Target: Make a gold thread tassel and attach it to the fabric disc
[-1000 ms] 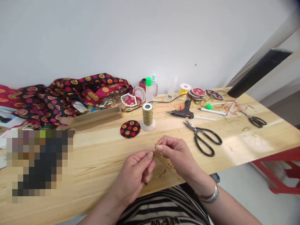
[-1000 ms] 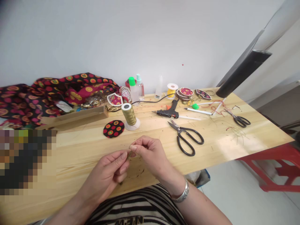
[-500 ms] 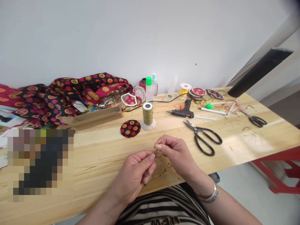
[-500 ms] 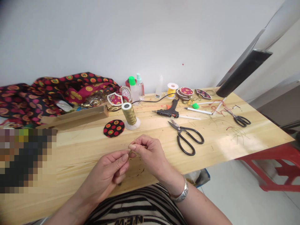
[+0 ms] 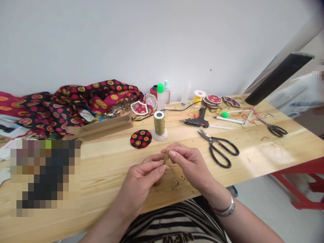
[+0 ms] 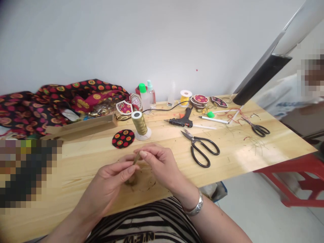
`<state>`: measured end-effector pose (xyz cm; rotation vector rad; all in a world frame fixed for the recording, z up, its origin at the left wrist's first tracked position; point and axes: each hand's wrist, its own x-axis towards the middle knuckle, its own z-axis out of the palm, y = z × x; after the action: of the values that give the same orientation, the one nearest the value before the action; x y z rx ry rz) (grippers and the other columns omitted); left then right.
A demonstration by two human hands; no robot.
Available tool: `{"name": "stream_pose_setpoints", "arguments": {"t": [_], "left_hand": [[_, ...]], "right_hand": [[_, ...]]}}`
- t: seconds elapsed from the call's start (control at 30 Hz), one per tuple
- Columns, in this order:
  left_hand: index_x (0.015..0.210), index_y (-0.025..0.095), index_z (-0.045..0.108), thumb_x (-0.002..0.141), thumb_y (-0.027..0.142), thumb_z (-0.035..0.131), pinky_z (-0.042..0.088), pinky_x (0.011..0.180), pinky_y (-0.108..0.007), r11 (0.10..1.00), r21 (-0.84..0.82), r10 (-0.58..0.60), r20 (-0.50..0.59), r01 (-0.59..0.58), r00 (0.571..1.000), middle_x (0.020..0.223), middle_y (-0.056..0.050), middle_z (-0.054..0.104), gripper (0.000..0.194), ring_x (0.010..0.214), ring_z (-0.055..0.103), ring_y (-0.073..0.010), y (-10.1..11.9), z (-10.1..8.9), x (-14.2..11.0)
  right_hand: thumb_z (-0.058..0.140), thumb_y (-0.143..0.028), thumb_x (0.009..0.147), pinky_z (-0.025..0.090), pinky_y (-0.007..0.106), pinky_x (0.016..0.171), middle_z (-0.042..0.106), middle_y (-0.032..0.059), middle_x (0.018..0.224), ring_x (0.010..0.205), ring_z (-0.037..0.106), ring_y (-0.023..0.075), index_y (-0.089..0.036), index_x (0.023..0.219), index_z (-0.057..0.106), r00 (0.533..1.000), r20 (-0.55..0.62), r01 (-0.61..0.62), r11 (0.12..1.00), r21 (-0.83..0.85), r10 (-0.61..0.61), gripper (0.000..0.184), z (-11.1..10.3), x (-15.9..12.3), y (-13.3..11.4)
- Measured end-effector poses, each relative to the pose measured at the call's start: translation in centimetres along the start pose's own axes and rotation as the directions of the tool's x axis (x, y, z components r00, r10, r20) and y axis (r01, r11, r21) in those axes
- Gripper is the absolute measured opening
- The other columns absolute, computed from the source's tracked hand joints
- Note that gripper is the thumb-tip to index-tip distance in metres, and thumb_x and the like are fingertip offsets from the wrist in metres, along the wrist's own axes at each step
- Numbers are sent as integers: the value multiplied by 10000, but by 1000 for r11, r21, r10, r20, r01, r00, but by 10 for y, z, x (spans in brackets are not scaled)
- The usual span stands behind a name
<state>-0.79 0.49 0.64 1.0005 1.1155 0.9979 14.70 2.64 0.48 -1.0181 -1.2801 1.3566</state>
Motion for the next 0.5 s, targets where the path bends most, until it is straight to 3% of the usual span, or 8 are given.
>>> {"name": "stream_pose_setpoints", "arguments": {"t": [0.07,0.17,0.27,0.4,0.5], "left_hand": [[742,226,782,727,289,712,348,976,-319,994,74,85,-27,-83,996,1246,-73,578,96,1194,437,-242,1,-4,0],[756,247,779,734,292,713,251,1068,-374,981,116,162,-78,-153,984,1401,-34,447,83,1289,340,-258,2,-8,3],[762,264,776,717,265,728,211,1099,-398,986,24,166,-121,-165,979,1477,9,363,65,1344,274,-265,6,-7,6],[724,241,774,692,249,738,306,1054,-364,988,-92,105,-169,-122,980,1514,29,292,48,1356,249,-272,13,1,8],[708,198,766,665,238,750,473,860,-325,982,-171,51,-168,-80,985,1524,3,254,60,1289,341,-302,16,4,8]], "right_hand": [[574,-245,835,473,325,838,705,35,890,863,616,158,-212,886,731,999,-47,-2,1000,4,2,168,-2,1,2],[584,-267,832,477,363,879,721,38,916,881,633,164,-221,1014,707,995,-90,-42,995,86,50,225,-2,2,6],[582,-301,842,447,381,944,713,41,995,950,635,162,-236,1133,653,998,29,-63,973,222,58,307,4,2,8],[589,-315,847,418,353,972,700,18,1007,981,621,142,-260,1138,642,984,173,-101,912,397,34,300,16,3,8],[570,-333,858,470,285,825,678,3,816,801,610,120,-210,957,695,972,233,-131,917,376,43,201,22,3,4]]}}
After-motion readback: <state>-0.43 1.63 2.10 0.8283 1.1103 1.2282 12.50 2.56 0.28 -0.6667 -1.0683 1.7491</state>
